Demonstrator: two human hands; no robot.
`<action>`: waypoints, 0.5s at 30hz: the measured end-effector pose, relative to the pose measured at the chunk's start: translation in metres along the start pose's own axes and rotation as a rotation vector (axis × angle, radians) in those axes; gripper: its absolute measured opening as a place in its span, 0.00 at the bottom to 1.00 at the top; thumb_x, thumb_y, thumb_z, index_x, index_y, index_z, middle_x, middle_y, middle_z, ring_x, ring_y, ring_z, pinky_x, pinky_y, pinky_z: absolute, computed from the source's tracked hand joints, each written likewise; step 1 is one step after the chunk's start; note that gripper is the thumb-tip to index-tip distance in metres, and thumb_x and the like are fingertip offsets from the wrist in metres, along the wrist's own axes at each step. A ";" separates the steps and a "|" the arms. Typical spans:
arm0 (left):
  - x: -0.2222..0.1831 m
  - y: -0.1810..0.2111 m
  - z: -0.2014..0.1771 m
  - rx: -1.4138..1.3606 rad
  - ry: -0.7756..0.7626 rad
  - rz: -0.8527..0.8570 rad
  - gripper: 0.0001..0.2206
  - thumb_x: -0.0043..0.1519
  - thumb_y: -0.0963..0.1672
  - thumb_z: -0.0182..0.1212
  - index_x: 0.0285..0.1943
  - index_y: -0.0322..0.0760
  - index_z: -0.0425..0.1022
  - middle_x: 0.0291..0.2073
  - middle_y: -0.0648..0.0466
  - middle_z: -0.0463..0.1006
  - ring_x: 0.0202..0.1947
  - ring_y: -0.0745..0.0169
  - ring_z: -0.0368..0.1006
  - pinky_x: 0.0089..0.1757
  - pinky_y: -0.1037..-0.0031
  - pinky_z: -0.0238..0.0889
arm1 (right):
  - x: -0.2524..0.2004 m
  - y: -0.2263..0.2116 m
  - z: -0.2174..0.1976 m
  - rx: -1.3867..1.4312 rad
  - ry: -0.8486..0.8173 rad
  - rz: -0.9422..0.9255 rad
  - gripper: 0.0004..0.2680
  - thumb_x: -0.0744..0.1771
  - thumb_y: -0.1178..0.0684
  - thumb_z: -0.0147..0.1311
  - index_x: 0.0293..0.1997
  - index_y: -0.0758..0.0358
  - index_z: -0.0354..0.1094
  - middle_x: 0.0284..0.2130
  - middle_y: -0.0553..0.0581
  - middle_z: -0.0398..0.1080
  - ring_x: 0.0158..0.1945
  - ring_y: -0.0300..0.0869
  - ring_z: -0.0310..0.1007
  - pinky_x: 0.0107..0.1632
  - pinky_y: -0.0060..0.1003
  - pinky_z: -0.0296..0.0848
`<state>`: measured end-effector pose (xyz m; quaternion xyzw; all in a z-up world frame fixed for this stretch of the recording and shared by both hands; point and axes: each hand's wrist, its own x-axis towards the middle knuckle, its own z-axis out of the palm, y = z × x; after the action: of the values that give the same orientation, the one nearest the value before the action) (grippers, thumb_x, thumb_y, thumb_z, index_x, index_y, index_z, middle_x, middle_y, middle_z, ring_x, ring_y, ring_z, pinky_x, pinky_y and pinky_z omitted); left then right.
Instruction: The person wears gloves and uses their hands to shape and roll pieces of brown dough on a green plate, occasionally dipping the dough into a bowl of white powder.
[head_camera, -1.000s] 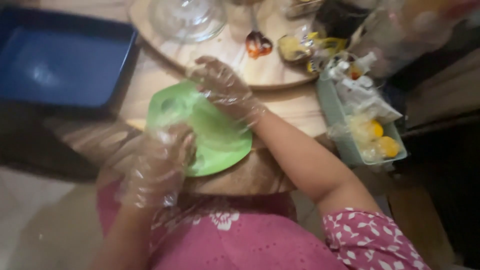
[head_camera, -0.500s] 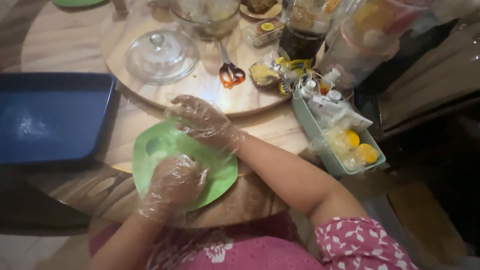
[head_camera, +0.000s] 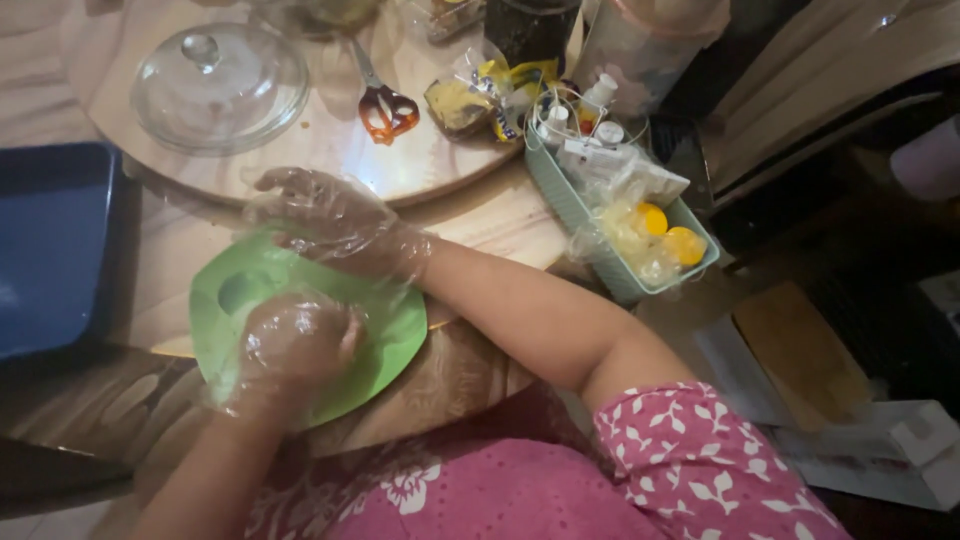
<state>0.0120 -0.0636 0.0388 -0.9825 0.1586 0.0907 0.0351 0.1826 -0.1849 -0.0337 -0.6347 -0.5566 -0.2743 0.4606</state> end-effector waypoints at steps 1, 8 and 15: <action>0.005 -0.002 0.008 -0.004 0.008 -0.017 0.22 0.60 0.57 0.47 0.38 0.45 0.83 0.33 0.49 0.82 0.45 0.46 0.79 0.49 0.57 0.73 | -0.007 0.020 0.007 -0.004 -0.076 -0.073 0.19 0.72 0.60 0.46 0.74 0.56 0.52 0.70 0.45 0.59 0.74 0.27 0.56 0.75 0.19 0.58; -0.003 -0.024 0.024 -0.210 0.249 -0.035 0.28 0.64 0.61 0.48 0.37 0.39 0.83 0.35 0.44 0.83 0.44 0.44 0.80 0.50 0.57 0.71 | -0.010 0.024 0.009 0.464 0.083 0.288 0.19 0.69 0.64 0.54 0.67 0.61 0.53 0.56 0.50 0.68 0.58 0.35 0.69 0.61 0.26 0.68; 0.031 -0.058 0.026 -1.203 0.419 -0.333 0.22 0.61 0.56 0.46 0.56 0.48 0.77 0.55 0.51 0.78 0.59 0.53 0.71 0.60 0.63 0.54 | 0.014 -0.050 -0.022 -0.129 -0.081 0.442 0.08 0.70 0.54 0.52 0.52 0.63 0.70 0.59 0.59 0.59 0.63 0.47 0.62 0.71 0.45 0.59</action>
<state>0.0552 -0.0156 0.0097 -0.8390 -0.0704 -0.0363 -0.5383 0.1418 -0.2002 0.0018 -0.7798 -0.4036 -0.1760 0.4450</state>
